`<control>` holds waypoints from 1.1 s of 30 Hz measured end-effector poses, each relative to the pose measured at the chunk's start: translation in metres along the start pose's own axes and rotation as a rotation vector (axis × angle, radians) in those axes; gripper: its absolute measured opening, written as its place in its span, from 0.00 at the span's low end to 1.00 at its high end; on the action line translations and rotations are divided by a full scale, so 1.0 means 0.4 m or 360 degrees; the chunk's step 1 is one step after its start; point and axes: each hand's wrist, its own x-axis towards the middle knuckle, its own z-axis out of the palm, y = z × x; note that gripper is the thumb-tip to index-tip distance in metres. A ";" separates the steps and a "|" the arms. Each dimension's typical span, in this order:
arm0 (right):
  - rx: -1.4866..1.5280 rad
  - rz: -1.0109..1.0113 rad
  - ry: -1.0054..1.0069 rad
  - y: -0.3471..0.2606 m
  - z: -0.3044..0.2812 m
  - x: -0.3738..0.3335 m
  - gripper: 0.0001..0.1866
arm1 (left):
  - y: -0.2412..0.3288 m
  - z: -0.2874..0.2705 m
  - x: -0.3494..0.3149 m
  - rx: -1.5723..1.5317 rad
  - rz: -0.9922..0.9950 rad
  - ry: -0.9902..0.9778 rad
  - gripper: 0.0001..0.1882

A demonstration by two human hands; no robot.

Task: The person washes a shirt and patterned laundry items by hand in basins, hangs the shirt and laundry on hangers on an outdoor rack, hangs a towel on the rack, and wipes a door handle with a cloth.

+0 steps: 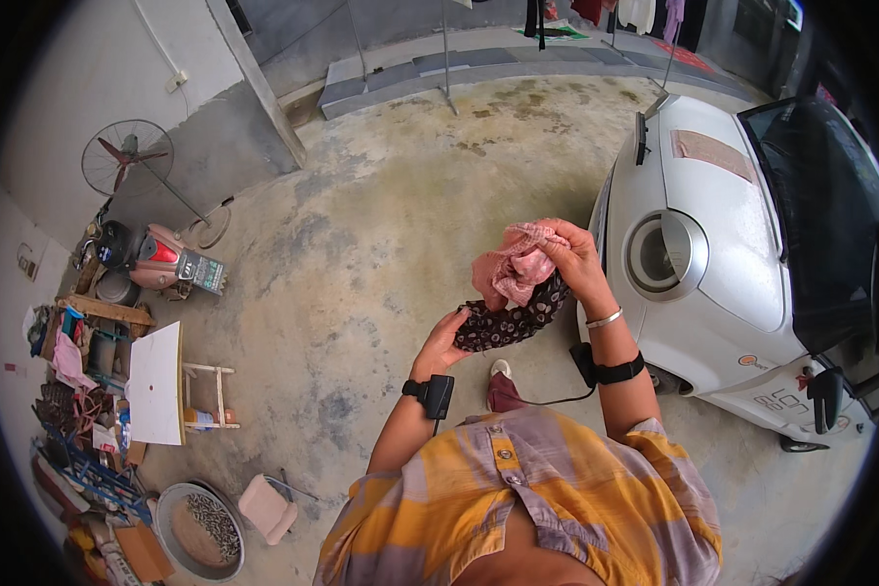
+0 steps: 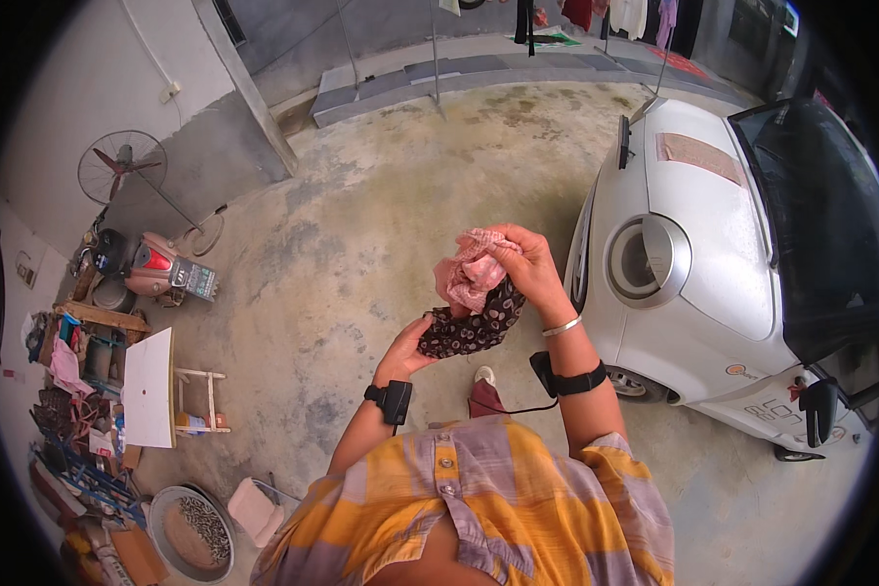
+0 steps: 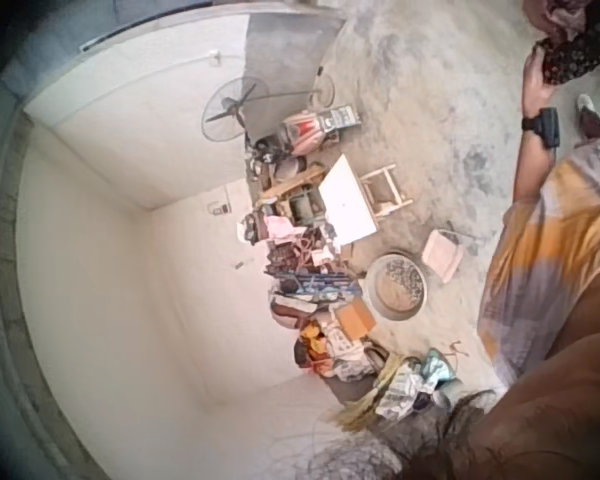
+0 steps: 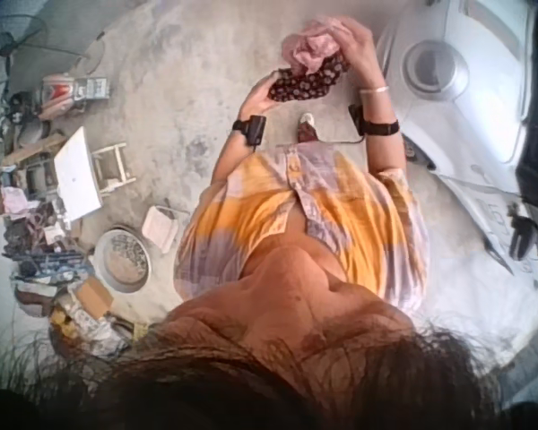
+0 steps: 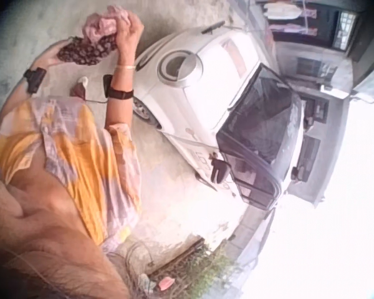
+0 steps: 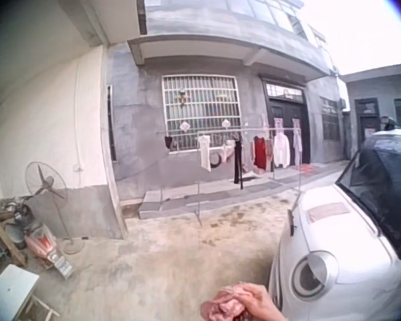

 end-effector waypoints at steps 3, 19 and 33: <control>-0.0070 0.0093 -0.0149 0.131 -0.081 0.229 0.07 | 0.158 0.022 0.222 0.0256 -0.0114 0.0013 0.23; -0.0565 0.0044 -0.0288 0.640 -0.359 1.402 0.09 | 1.133 0.286 1.285 0.0747 0.0667 -0.0300 0.08; -0.1545 -0.0279 0.0051 0.952 -0.565 2.292 0.16 | 1.770 0.433 2.094 0.0952 0.0787 -0.0768 0.24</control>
